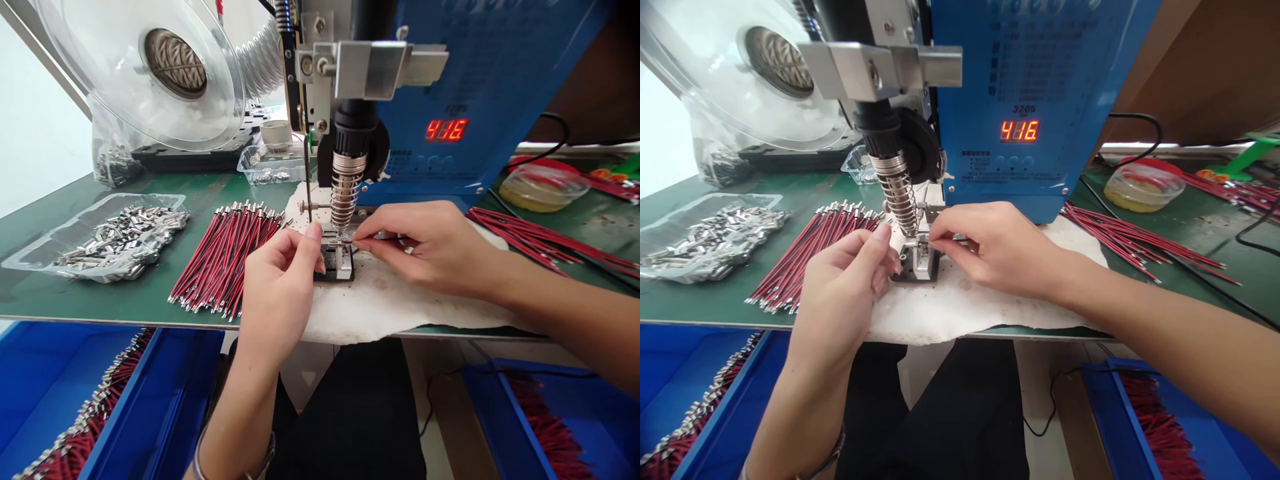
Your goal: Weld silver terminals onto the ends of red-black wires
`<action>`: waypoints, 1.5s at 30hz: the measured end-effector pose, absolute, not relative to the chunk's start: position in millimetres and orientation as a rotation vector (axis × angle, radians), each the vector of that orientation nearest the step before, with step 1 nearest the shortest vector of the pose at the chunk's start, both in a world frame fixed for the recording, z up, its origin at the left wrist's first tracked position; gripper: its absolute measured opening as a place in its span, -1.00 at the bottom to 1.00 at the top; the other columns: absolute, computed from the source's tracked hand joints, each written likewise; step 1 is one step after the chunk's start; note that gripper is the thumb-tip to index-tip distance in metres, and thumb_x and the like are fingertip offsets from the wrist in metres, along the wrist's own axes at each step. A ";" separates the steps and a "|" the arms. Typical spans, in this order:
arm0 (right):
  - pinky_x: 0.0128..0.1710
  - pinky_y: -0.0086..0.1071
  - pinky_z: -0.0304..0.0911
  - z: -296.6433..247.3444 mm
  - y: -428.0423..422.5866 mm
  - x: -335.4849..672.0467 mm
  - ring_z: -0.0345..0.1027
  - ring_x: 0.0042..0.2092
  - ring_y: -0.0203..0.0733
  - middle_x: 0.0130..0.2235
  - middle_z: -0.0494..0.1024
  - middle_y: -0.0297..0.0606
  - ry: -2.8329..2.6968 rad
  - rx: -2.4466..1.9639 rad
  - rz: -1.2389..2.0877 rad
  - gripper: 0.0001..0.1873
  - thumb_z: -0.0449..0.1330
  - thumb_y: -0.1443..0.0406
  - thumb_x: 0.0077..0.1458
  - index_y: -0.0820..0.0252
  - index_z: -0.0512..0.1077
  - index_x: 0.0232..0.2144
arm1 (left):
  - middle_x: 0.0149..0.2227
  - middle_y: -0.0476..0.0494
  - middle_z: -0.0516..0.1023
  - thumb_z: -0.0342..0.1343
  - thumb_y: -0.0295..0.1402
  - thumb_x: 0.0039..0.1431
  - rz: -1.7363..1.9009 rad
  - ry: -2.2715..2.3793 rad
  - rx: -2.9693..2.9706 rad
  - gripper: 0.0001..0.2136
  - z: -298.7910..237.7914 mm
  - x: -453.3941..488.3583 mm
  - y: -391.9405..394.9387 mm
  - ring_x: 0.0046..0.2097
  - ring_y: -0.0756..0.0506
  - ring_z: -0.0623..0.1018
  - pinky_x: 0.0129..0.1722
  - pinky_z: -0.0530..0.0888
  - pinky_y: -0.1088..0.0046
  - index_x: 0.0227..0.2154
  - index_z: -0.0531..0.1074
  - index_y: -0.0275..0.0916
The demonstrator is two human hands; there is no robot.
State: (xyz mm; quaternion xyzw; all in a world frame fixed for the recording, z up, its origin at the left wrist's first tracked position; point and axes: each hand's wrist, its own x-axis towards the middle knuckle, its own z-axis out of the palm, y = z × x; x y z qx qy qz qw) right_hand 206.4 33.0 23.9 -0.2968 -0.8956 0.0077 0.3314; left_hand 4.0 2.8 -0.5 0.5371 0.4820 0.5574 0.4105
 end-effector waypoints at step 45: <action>-0.33 -0.44 0.43 29.3 22.9 209.6 0.59 -0.30 -0.28 -0.32 0.68 -0.34 -2.340 -0.417 -0.162 -0.91 0.19 0.38 0.34 0.14 0.48 -0.22 | -0.72 0.09 0.32 0.21 -0.32 0.19 0.975 1.915 1.938 -0.71 54.0 -75.9 20.0 -0.62 0.03 0.25 -0.55 0.14 0.51 -0.63 0.41 -0.22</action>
